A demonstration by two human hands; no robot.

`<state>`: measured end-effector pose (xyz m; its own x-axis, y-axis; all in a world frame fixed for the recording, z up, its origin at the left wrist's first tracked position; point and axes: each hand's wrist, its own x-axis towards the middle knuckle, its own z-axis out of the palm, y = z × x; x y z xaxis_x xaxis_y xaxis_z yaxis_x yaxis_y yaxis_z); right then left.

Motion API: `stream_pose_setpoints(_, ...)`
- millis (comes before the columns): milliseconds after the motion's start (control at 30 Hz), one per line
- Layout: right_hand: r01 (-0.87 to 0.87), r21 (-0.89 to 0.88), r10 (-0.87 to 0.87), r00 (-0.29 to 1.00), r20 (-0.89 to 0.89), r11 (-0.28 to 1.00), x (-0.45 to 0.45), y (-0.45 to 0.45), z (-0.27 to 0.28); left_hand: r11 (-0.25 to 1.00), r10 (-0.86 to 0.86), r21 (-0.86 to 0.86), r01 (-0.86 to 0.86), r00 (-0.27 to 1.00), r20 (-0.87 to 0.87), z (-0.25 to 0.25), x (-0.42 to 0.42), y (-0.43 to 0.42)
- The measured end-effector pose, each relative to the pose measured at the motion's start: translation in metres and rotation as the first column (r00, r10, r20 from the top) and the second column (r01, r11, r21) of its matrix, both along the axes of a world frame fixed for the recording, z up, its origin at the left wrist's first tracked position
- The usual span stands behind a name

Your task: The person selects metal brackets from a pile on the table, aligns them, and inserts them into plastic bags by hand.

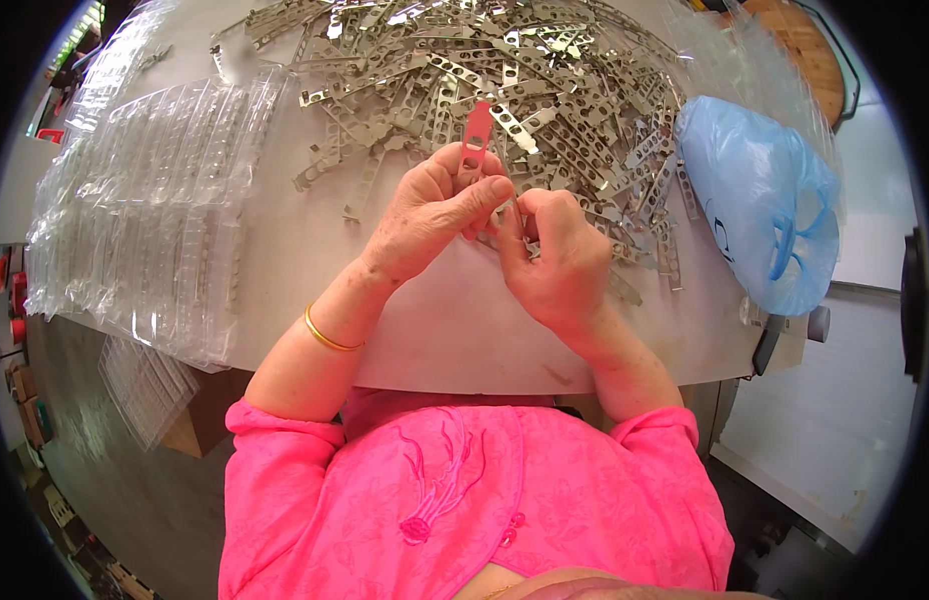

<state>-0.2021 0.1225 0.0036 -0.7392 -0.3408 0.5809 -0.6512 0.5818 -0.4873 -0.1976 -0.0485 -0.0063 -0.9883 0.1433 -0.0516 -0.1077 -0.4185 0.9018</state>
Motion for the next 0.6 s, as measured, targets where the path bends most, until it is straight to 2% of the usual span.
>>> stream_pose_setpoints(67,0.0,0.109,0.017,0.988,-0.151,0.994,0.0,0.0,0.0,0.999,0.014,-0.04,-0.014,1.0,-0.007,0.001,0.0,0.001)
stream_pose_setpoints(167,0.009,0.16,0.025,0.977,-0.211,0.987,0.0,0.0,-0.002,0.999,0.023,-0.031,-0.023,1.0,-0.012,0.002,0.001,0.003)
stream_pose_setpoints(300,-0.014,0.17,0.046,0.982,-0.185,0.985,-0.001,0.001,-0.002,0.999,0.027,-0.045,-0.028,1.0,-0.012,0.001,0.001,0.001)
stream_pose_setpoints(400,-0.063,0.099,0.076,0.988,-0.134,0.993,0.0,-0.003,0.001,0.999,0.03,-0.025,-0.031,0.999,-0.013,0.0,0.0,-0.001)
stream_pose_setpoints(467,-0.128,0.01,0.128,0.989,-0.075,0.992,0.002,-0.004,0.005,0.994,0.009,0.108,-0.014,0.999,0.045,0.001,0.0,-0.004)
stream_pose_setpoints(500,-0.127,0.01,0.128,0.989,-0.075,0.992,0.004,-0.004,0.008,0.994,0.008,0.108,-0.013,0.999,0.045,-0.001,-0.001,-0.005)
stream_pose_setpoints(567,-0.133,-0.124,0.157,0.966,0.208,0.983,0.008,-0.002,0.012,0.984,-0.021,0.178,0.011,0.998,0.055,-0.004,-0.002,-0.007)
stream_pose_setpoints(600,-0.133,-0.124,0.157,0.965,0.208,0.983,0.008,-0.001,0.01,0.984,-0.021,0.178,0.011,0.998,0.056,-0.004,-0.002,-0.008)
